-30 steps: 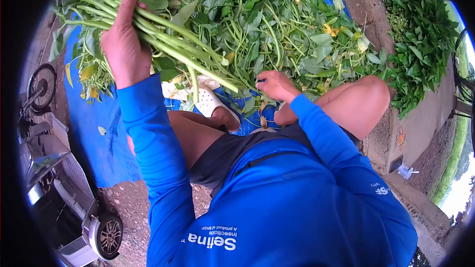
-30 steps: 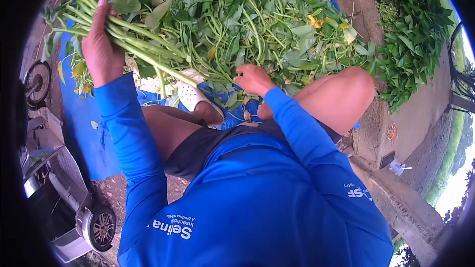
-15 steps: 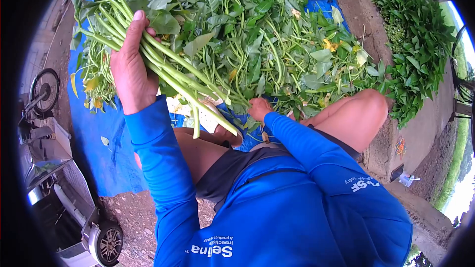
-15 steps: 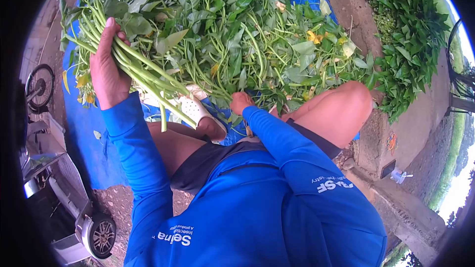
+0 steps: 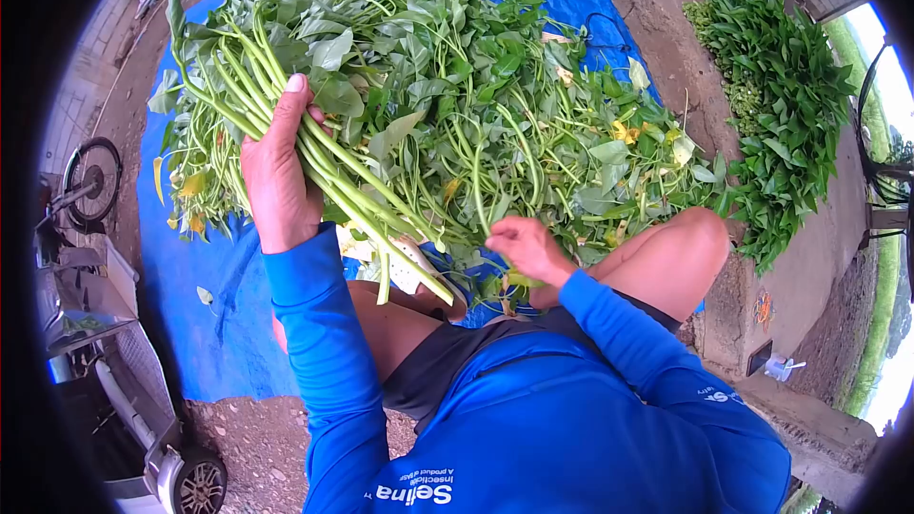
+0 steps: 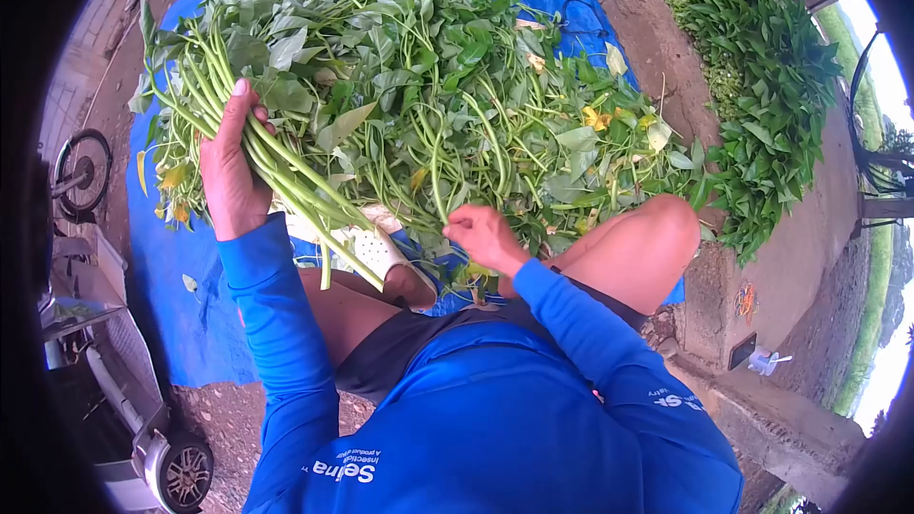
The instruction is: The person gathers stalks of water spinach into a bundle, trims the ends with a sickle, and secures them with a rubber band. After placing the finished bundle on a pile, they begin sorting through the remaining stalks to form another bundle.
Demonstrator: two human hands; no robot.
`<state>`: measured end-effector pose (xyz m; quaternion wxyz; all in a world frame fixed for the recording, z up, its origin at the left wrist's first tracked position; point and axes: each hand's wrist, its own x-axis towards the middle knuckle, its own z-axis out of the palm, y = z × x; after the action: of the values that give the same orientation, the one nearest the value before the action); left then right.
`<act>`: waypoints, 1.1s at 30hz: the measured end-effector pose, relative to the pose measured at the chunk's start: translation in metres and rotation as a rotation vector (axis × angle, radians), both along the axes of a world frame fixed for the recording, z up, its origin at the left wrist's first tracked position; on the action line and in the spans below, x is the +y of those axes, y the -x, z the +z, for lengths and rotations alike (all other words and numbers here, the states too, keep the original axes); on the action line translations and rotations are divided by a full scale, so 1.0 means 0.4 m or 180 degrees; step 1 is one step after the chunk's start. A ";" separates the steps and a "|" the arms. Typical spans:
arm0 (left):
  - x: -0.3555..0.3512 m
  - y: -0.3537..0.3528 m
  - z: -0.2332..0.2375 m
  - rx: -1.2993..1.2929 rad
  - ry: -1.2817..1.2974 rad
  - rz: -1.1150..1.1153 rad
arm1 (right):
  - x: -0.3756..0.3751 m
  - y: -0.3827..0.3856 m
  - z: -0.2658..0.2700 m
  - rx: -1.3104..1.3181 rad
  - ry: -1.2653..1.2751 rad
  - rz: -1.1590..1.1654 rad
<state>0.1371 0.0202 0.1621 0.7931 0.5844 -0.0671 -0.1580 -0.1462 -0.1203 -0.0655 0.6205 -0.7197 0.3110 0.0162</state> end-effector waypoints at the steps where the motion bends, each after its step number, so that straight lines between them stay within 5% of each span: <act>1: 0.003 0.004 -0.001 0.0001 -0.0060 -0.0014 | -0.035 0.014 0.051 -0.0240 -0.0341 -0.0302; 5: -0.001 0.031 0.010 -0.0053 -0.0103 -0.0245 | -0.167 0.067 0.276 -0.0988 -0.1180 -0.0981; 9: -0.021 0.066 0.016 -0.0120 -0.0202 -0.0480 | -0.211 0.071 0.379 -0.1391 -0.0926 -0.1427; 17: -0.052 0.131 -0.014 -0.0050 -0.0079 -0.1037 | -0.175 -0.043 0.438 -0.2020 0.1222 -0.1176; 26: -0.100 0.170 -0.098 0.0104 0.0744 -0.1470 | -0.026 -0.140 0.453 -0.2237 0.1476 -0.0356; 33: -0.131 0.148 -0.130 0.0415 0.0478 -0.1269 | -0.032 -0.179 0.436 -0.2109 0.1634 -0.0003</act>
<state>0.0781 -0.0321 0.1103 0.7901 0.4874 -0.1415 -0.3437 -0.0747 -0.1332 0.1089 0.4875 -0.8171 0.0888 -0.2944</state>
